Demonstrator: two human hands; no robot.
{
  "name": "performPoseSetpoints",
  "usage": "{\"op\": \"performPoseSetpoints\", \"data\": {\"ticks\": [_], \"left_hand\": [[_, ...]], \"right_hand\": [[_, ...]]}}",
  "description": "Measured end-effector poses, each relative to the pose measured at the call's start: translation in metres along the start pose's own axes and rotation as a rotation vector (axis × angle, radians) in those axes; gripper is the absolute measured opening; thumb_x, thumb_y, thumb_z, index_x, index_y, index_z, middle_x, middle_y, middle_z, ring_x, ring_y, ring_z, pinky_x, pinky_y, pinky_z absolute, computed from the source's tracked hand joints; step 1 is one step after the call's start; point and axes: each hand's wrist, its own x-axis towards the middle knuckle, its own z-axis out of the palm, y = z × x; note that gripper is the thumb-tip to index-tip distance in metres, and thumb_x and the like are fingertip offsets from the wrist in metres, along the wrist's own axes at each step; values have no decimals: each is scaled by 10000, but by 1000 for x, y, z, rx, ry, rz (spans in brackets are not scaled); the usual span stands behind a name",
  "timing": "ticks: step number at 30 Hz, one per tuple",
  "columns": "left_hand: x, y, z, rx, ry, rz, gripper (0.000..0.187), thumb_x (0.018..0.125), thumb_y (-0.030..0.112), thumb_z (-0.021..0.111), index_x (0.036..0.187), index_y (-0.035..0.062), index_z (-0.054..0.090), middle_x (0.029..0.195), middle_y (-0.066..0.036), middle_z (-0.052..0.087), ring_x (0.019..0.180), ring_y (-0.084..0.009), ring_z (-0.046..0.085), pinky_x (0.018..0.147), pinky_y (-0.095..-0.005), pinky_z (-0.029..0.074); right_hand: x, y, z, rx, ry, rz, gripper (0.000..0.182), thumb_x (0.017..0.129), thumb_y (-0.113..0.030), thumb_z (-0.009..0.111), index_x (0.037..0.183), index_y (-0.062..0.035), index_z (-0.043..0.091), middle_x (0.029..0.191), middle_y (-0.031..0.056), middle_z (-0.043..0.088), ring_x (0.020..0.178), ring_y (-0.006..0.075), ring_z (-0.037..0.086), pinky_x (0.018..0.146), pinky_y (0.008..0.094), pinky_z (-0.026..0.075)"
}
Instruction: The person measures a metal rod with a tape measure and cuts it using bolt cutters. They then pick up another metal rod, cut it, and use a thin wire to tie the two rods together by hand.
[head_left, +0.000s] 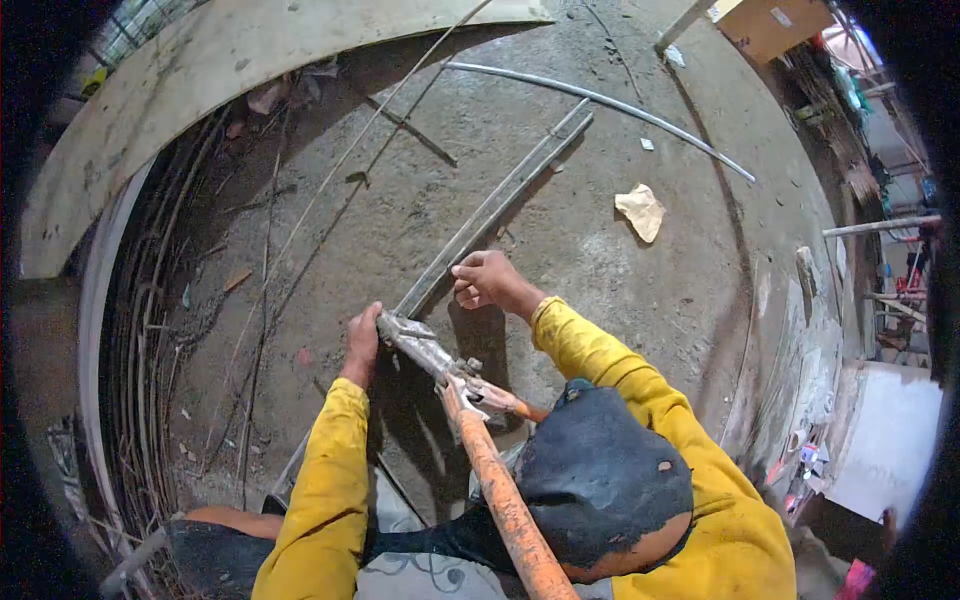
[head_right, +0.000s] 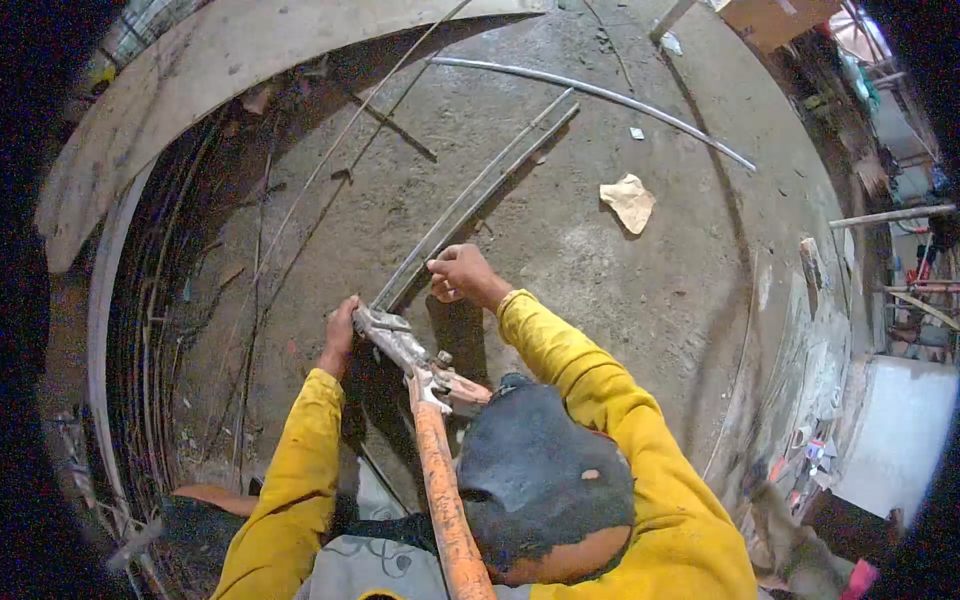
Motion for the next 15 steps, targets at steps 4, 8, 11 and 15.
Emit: {"op": "performPoseSetpoints", "data": {"ticks": [4,8,11,15], "left_hand": [[-2,3,1,58,44,61,444,841,404,535,763,-27,604,745,-31,563,715,-144,479,688,-321,392],[-1,3,2,48,46,22,443,849,404,528,760,-23,605,739,-37,565,723,-148,489,697,-326,397],[-6,10,3,68,51,38,442,856,399,521,755,-24,602,741,-42,572,723,-158,499,702,-329,400],[-8,11,5,90,42,60,448,853,399,522,750,-32,593,730,-45,573,711,-168,506,699,-330,403]], "right_hand": [[7,-18,-14,-192,282,-103,189,855,-142,609,824,26,528,622,95,560,564,216,606,451,347,500],[15,-30,-24,-368,376,-167,268,860,-207,607,839,48,524,637,93,568,486,197,579,415,317,486],[14,-44,-17,-631,508,-163,276,805,-199,630,642,7,548,586,116,607,480,191,598,415,311,487],[26,-45,-24,-1052,507,-101,232,797,-183,639,707,14,557,624,106,610,522,199,621,438,310,504]]}}
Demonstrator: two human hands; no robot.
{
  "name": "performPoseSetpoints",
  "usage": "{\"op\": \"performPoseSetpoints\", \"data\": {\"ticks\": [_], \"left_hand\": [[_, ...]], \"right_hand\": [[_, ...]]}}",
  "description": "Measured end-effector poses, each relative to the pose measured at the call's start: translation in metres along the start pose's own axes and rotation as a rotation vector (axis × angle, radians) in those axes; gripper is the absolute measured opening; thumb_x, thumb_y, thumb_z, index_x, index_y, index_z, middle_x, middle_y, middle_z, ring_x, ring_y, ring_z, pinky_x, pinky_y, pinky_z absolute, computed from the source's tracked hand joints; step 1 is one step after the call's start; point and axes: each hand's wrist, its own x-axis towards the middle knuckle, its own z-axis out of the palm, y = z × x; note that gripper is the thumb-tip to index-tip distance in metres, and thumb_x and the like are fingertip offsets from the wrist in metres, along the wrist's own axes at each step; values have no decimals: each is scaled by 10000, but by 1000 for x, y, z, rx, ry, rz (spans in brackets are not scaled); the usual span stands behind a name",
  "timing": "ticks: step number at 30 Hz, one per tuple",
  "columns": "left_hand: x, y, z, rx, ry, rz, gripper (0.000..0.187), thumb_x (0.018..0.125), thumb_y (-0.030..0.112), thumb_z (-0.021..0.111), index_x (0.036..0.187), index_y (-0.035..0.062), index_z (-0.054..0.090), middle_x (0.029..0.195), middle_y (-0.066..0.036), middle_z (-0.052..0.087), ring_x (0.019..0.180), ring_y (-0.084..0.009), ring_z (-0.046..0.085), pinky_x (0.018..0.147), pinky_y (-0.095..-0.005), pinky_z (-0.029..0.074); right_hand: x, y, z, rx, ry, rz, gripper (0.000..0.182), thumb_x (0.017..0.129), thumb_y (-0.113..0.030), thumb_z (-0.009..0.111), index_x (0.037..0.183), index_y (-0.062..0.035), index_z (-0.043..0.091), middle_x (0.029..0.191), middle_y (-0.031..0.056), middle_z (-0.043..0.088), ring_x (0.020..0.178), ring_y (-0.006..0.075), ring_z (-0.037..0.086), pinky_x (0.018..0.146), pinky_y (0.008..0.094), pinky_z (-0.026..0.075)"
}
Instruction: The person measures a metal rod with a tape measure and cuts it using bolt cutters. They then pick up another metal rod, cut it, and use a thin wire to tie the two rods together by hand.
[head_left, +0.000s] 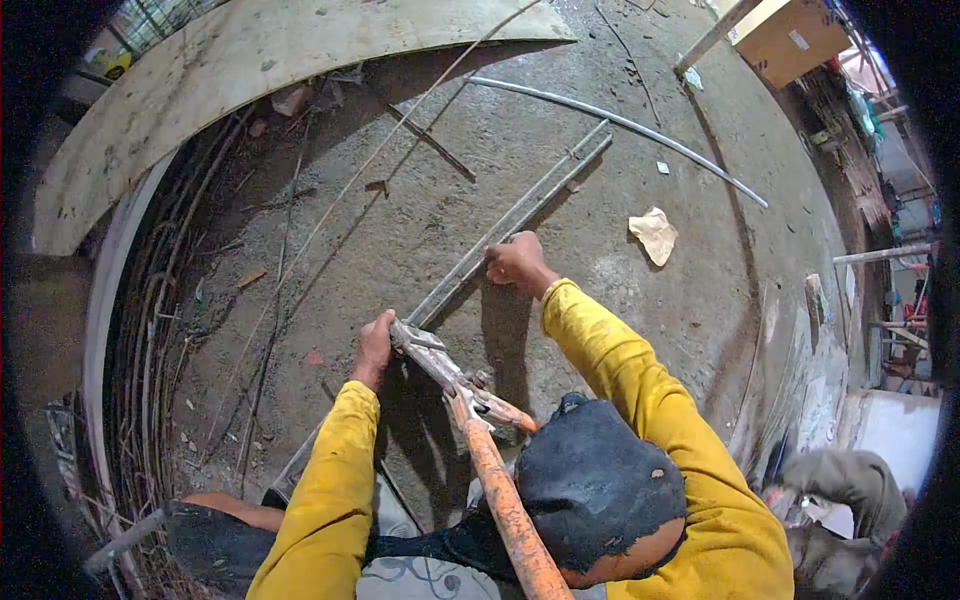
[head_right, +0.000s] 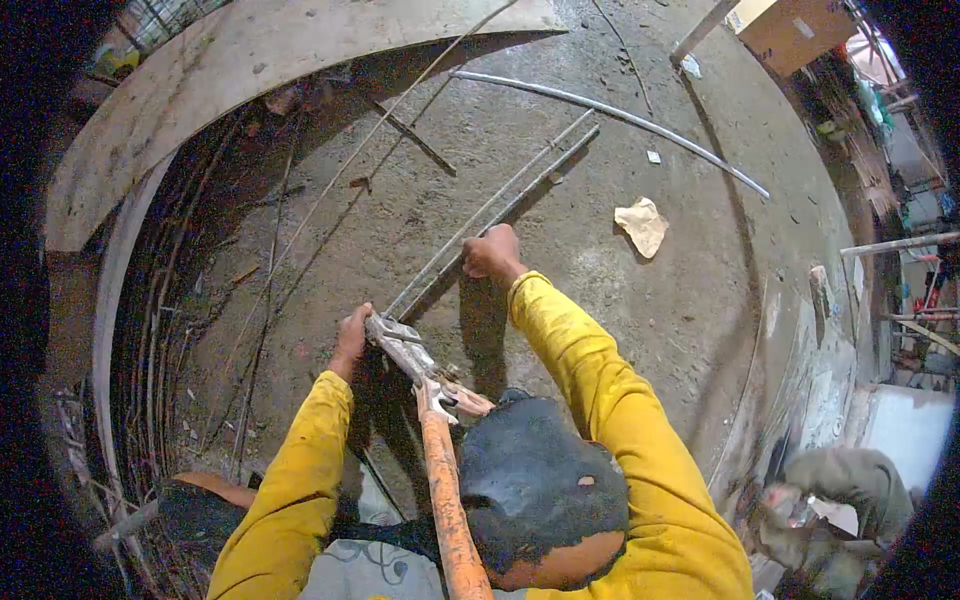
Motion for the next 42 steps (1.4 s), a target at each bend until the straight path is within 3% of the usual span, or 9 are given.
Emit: {"op": "performPoseSetpoints", "data": {"ticks": [2,8,13,22,27,31,35,38,42], "left_hand": [[0,0,-2,-38,-1,22,450,851,398,523,749,-35,590,725,-44,572,707,-171,507,697,-330,403],[8,-14,1,-32,26,17,454,859,404,510,759,-30,597,721,-49,572,710,-165,507,698,-328,404],[6,-13,-4,25,-41,7,534,865,468,501,893,-47,642,825,-88,633,791,-155,528,741,-319,413],[13,-12,-5,-49,-41,-93,559,854,491,486,825,-54,608,778,-103,607,774,-184,530,743,-344,412],[-3,14,-7,211,-15,-51,595,852,488,441,878,-87,593,839,-245,616,855,-280,593,790,-379,415],[18,-15,-3,144,-43,-64,620,841,495,435,907,-103,581,893,-292,603,897,-325,600,814,-385,414],[17,-10,-5,-81,-50,-166,551,833,501,460,858,-24,627,784,-67,609,722,-185,520,655,-343,400],[23,-7,-7,-161,-164,-404,569,821,514,443,943,-9,630,850,-76,609,737,-203,512,645,-353,387],[2,18,-13,-193,-172,-328,638,805,565,412,1115,30,571,1100,-127,554,796,-225,482,648,-398,374]], "right_hand": [[24,24,20,785,-122,165,184,783,-154,643,813,4,554,662,84,595,537,190,611,454,295,504],[-8,17,-7,1138,-140,73,149,800,-137,596,865,-20,531,651,68,556,451,135,528,376,259,439],[-7,21,-18,1190,-147,12,106,821,-120,599,857,-53,524,614,22,527,437,78,469,362,226,398],[-44,-6,-36,990,-26,-98,133,802,-96,640,858,-57,526,626,43,575,449,97,540,375,229,421],[-44,-32,-86,928,-95,-267,160,810,-130,647,885,-23,554,635,64,586,436,129,560,371,246,437],[-58,-80,-151,785,-85,-322,136,825,-164,653,864,-80,554,674,-25,510,485,48,455,427,187,353],[-59,-120,-182,604,-22,-372,121,869,-168,594,866,-60,539,690,-16,510,509,45,480,424,192,392],[-34,-122,-168,653,-9,-314,129,856,-165,610,859,-52,547,688,0,523,523,65,503,434,205,404],[-20,-112,-105,642,77,-366,156,825,-167,647,853,-42,558,698,32,549,528,100,516,449,234,416]]}}
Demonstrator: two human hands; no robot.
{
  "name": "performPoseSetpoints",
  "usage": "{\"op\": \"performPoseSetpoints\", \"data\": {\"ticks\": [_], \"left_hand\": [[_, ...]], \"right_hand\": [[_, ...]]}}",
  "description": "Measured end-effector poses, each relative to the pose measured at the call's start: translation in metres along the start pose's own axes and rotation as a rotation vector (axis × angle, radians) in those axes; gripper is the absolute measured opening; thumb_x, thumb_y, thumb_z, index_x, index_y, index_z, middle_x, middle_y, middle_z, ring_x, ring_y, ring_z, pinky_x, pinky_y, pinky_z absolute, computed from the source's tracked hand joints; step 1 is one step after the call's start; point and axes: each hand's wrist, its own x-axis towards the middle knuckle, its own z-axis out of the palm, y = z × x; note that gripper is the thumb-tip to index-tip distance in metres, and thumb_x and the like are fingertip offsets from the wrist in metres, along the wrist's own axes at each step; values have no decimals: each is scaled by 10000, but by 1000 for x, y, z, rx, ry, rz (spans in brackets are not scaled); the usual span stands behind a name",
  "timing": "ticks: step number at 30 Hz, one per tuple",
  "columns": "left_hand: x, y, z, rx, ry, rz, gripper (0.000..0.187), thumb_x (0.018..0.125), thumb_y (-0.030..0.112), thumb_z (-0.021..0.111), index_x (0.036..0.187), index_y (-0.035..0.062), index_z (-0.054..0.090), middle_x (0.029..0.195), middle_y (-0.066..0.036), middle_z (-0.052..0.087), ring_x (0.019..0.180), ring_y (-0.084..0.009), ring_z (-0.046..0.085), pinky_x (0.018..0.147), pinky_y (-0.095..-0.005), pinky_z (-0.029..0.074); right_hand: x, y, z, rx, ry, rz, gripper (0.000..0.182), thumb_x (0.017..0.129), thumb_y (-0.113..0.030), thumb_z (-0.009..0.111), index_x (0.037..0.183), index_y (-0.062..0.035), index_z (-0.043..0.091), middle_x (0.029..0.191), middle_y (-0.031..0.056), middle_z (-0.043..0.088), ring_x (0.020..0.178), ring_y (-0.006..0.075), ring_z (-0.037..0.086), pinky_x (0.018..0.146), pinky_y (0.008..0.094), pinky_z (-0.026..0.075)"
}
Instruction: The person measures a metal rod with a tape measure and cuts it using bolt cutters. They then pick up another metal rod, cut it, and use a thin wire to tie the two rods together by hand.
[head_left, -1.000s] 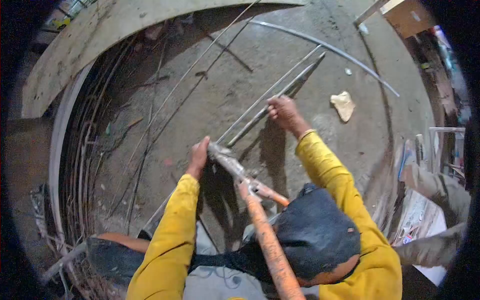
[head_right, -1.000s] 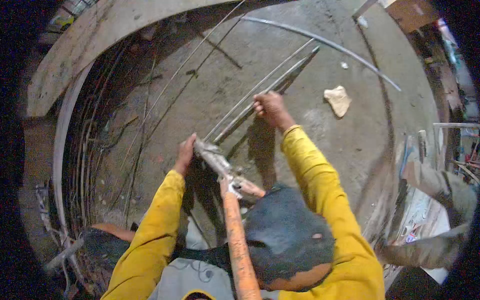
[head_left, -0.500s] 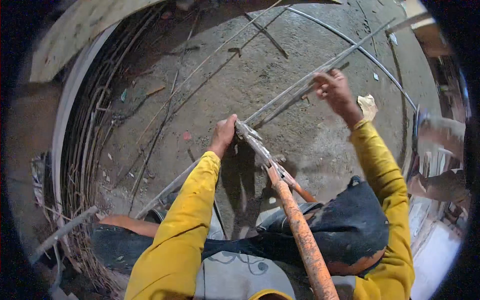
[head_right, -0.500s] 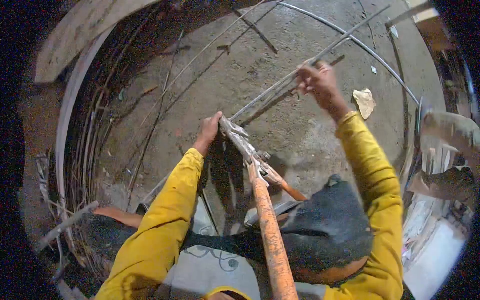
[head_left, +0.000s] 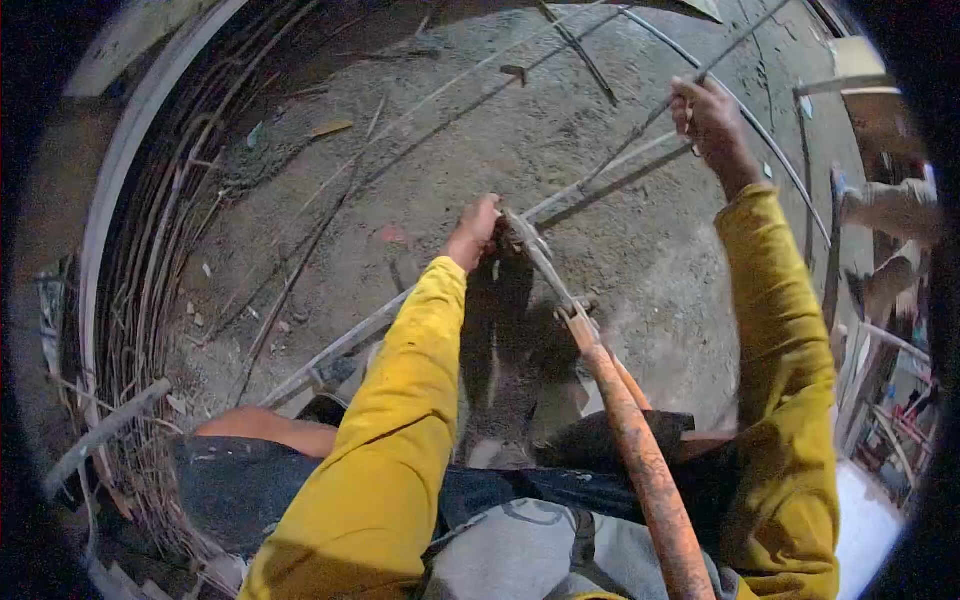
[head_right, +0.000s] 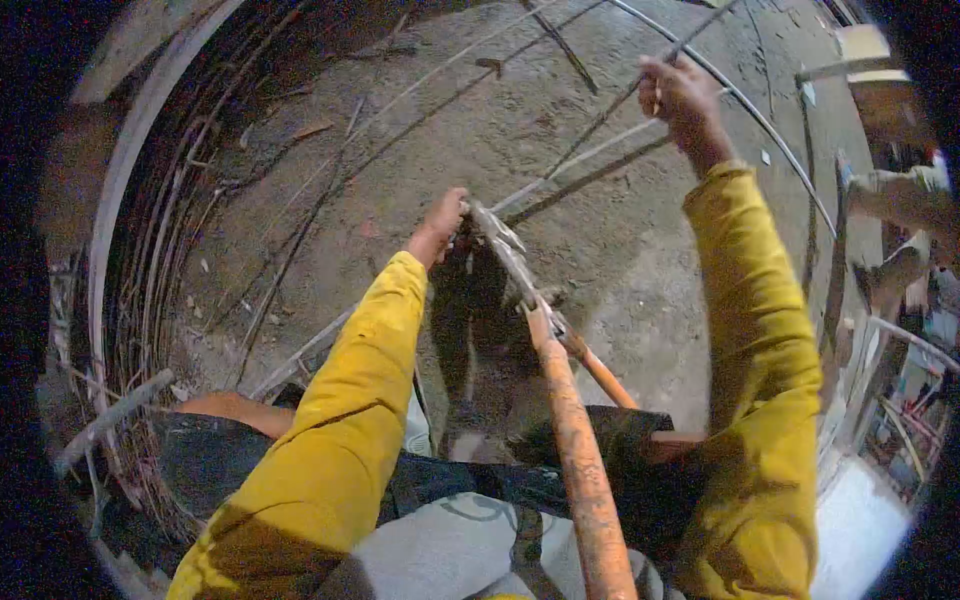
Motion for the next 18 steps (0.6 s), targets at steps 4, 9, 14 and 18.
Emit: {"op": "performPoseSetpoints", "data": {"ticks": [4,9,14,18], "left_hand": [[1,0,2,-5,123,-17,496,834,449,433,903,-7,617,849,-122,603,703,-233,541,646,-383,411],[11,-11,-1,40,65,8,502,815,428,441,941,-28,609,901,-147,610,748,-245,558,665,-395,416],[28,-25,-2,13,75,64,375,771,401,476,702,46,575,602,-51,516,499,-186,443,470,-349,315],[12,-15,-1,55,100,141,363,751,347,492,665,4,571,568,-76,526,501,-195,468,473,-383,331]], "right_hand": [[-17,46,38,148,84,81,205,797,-200,683,836,-51,547,668,47,561,510,124,534,425,257,418],[-35,75,35,169,207,144,207,790,-204,695,825,-67,543,684,50,583,498,122,541,422,256,429],[-46,88,35,154,255,165,169,815,-174,668,818,-83,525,662,22,560,494,99,532,425,240,421],[-45,97,41,174,242,177,151,821,-154,659,815,-81,527,653,21,561,479,95,528,410,229,410]]}}
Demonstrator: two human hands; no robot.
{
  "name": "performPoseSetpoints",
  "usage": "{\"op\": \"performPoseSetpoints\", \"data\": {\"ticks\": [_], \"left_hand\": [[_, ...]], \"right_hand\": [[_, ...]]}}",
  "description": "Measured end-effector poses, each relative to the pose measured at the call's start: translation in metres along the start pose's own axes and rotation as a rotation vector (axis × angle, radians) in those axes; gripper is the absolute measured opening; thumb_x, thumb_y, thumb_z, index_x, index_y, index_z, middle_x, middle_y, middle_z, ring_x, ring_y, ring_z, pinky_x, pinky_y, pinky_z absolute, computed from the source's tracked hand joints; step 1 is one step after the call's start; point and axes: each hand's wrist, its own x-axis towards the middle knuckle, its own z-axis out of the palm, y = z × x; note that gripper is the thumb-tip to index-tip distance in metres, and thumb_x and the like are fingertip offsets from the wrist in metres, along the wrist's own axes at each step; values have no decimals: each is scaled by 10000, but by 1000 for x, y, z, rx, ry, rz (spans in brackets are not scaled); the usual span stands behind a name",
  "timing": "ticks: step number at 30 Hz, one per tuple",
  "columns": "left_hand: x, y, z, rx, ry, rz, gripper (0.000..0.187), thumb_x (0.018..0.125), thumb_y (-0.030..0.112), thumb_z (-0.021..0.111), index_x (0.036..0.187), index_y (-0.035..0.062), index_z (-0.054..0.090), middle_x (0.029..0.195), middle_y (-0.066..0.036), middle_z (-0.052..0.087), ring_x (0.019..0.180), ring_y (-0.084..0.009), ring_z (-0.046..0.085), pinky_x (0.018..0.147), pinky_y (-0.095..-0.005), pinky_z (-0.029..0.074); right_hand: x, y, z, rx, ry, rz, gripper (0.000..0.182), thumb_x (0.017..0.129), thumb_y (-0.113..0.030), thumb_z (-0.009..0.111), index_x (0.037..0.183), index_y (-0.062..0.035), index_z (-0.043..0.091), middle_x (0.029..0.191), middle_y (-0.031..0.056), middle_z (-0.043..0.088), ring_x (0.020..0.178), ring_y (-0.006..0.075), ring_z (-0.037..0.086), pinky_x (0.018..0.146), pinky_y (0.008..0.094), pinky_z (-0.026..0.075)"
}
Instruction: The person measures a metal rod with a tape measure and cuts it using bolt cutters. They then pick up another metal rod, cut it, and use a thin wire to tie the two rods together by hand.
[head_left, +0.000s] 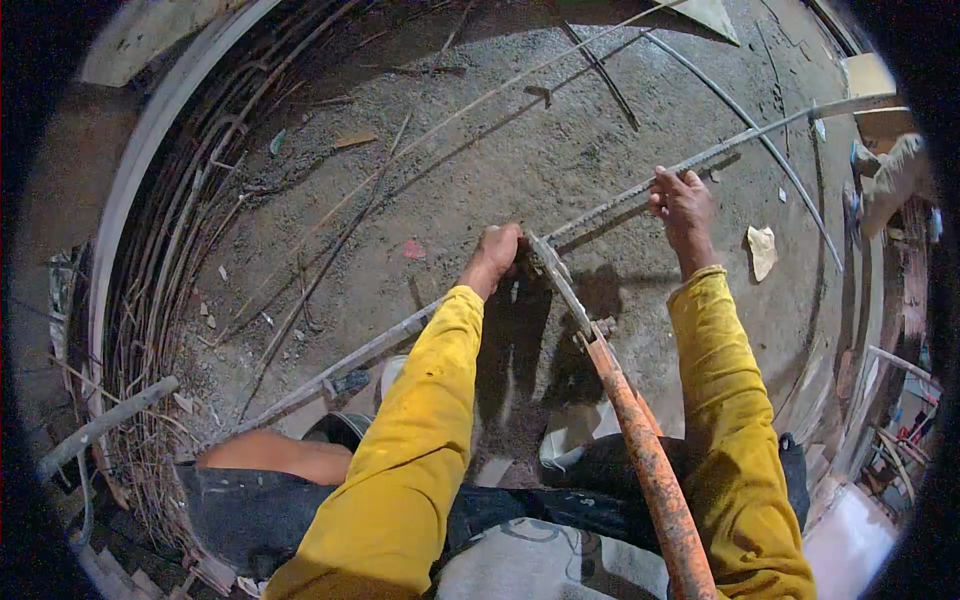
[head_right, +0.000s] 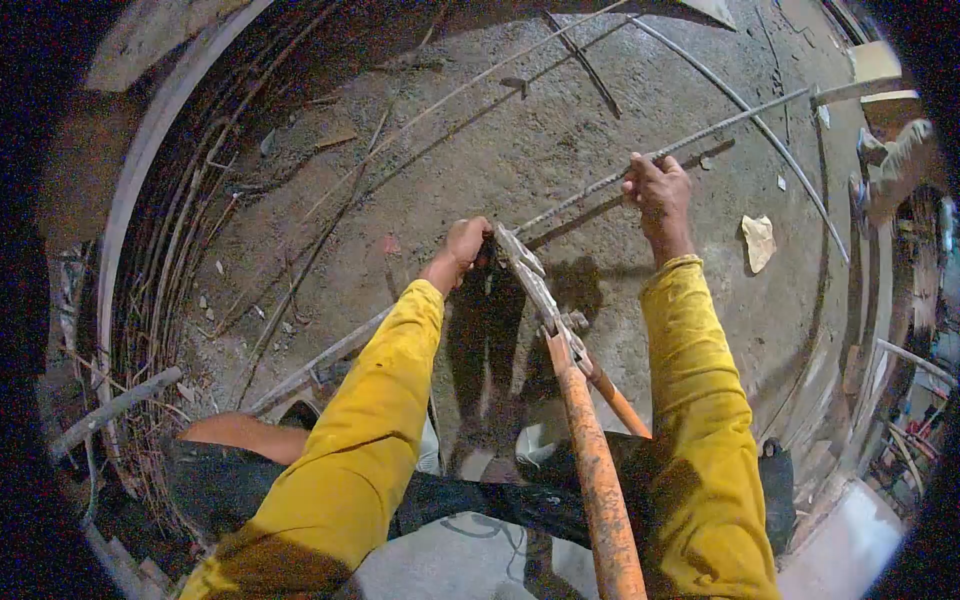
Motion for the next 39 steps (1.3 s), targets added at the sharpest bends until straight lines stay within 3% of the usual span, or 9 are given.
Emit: {"op": "performPoseSetpoints", "data": {"ticks": [8,10,13,17,20,23,25,31,39], "left_hand": [[8,-10,-5,153,-82,124,296,767,243,491,707,-38,563,589,-148,513,549,-209,460,552,-400,391],[25,-28,-7,453,-81,570,252,789,185,469,696,-31,558,612,-177,502,583,-177,470,573,-380,401],[40,-35,-13,733,-144,845,236,803,170,460,712,-24,557,656,-189,507,604,-144,466,579,-371,403],[33,-29,-11,696,-162,588,219,801,167,466,727,-18,558,673,-179,515,616,-131,470,596,-357,414],[38,-32,-7,1218,-68,793,140,693,138,572,754,60,671,811,-175,646,780,-315,646,674,-378,522],[25,-27,-10,750,-49,631,112,714,126,596,729,29,649,751,-155,653,730,-280,655,654,-366,526],[14,-16,-10,285,-79,203,139,764,127,587,769,-2,640,751,-99,652,722,-195,638,636,-340,516],[4,-7,-16,97,-177,152,239,768,95,562,964,6,666,846,-20,658,785,-126,585,737,-268,466],[-12,8,-19,211,-178,235,207,771,81,541,893,-22,672,759,-76,650,687,-148,612,604,-306,492]], "right_hand": [[-4,16,7,-1,16,29,168,815,-130,664,777,-49,521,631,43,562,457,115,544,372,258,436],[-4,15,7,43,1,42,174,824,-128,658,767,-45,516,632,44,561,449,111,532,374,248,429],[-1,8,8,71,61,39,179,831,-134,653,763,-41,515,625,41,560,446,106,521,381,243,427],[7,5,7,73,70,15,168,836,-130,645,778,-33,521,628,42,559,449,102,514,389,247,431],[3,11,16,93,54,11,171,831,-129,647,789,-27,517,633,56,571,458,111,540,387,249,441],[-3,22,27,14,45,-7,147,845,-146,632,796,-53,530,660,47,581,483,104,551,402,238,447],[-1,20,31,10,39,2,148,845,-143,633,804,-43,531,666,59,587,498,112,566,415,244,466],[1,25,31,11,-9,122,171,826,-123,649,838,-2,528,672,92,600,488,150,587,412,265,492],[-4,19,31,-12,-25,207,164,818,-91,657,825,29,545,685,100,590,498,153,581,416,268,489]]}}
